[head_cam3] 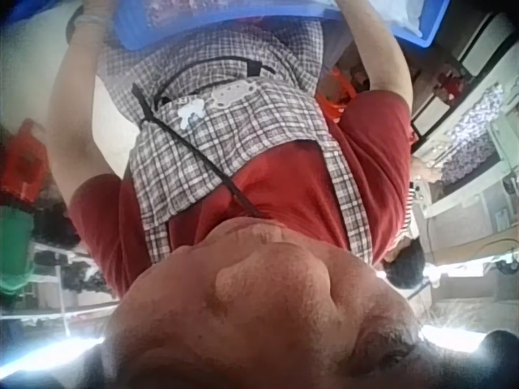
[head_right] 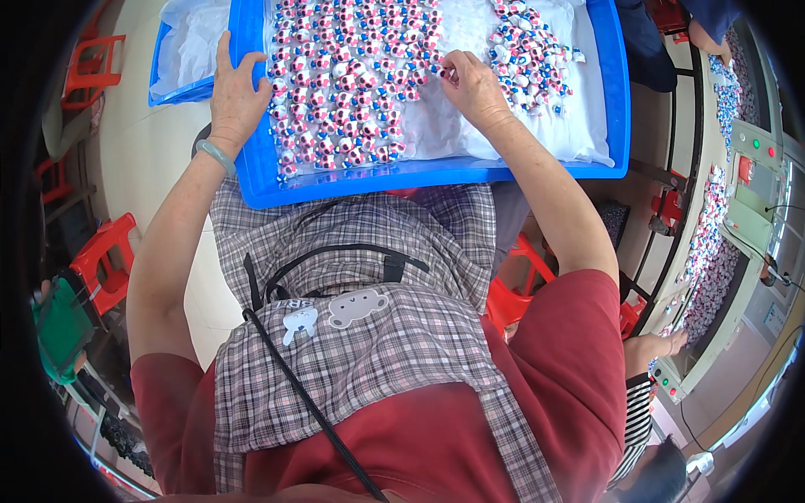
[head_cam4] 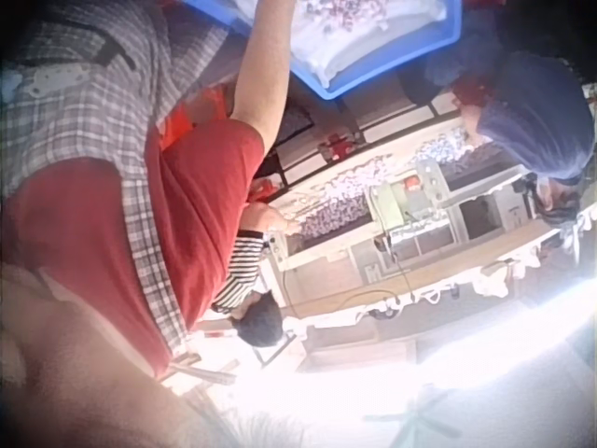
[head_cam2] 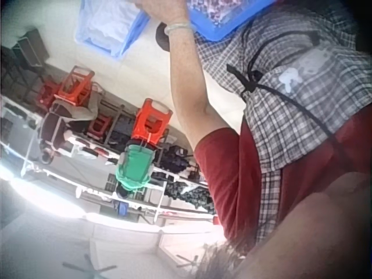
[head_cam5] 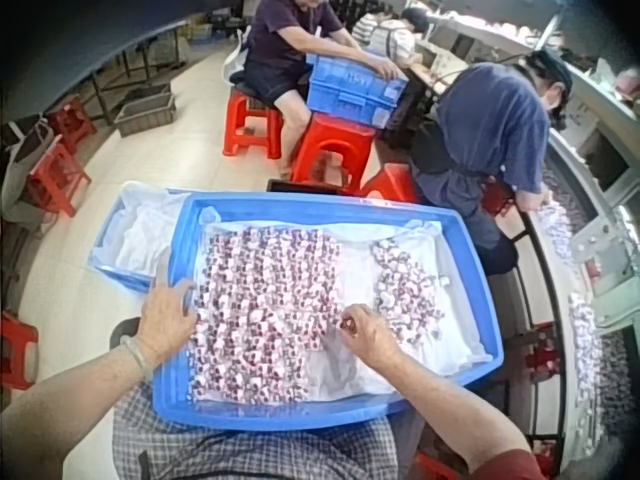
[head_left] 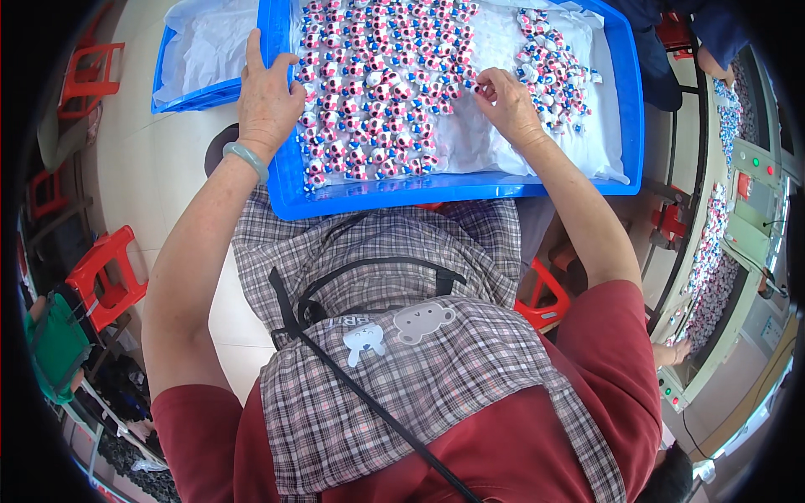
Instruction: The person sorts small plastic figurine components by hand within a blue plastic tray.
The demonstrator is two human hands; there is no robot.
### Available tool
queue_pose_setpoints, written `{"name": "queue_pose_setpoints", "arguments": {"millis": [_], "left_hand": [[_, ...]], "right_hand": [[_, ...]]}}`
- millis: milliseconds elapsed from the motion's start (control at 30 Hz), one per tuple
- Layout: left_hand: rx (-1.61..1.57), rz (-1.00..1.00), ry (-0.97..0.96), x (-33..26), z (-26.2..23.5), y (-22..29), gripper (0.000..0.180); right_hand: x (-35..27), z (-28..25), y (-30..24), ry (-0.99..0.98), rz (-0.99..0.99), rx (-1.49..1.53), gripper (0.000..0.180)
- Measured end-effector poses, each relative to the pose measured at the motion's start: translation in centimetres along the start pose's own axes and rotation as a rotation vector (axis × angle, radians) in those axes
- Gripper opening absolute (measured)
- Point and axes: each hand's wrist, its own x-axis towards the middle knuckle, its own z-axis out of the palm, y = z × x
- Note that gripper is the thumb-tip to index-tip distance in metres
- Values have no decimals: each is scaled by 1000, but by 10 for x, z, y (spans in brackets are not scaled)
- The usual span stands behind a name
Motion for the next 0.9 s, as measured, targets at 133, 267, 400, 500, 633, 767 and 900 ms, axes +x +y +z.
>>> {"name": "queue_pose_setpoints", "arguments": {"millis": [133, 267, 400, 500, 633, 767, 900], "left_hand": [[-8, 6, -3, 1, 1, 2, 33], [0, 58, 46, 1, 5, -4, 33], [-12, 46, 30, 0, 2, -7, 33], [-18, 14, 4, 2, 2, -3, 34], [-4, 22, 9, 3, 5, -4, 33], [10, 17, 6, 2, 7, -5, 33], [10, 17, 19, 1, 7, -5, 33]], "right_hand": [[-4, 0, 4, 46, -2, 54, 23], [-10, -25, 14, 81, 89, 0, 19], [-27, -67, 16, -214, 52, -130, 18], [-49, -71, 26, -347, -278, -373, 20], [-48, -66, 26, -439, -408, -488, 21], [-38, -59, 20, -481, -562, -709, 21], [-31, -60, 26, -481, -511, -672, 23]]}}
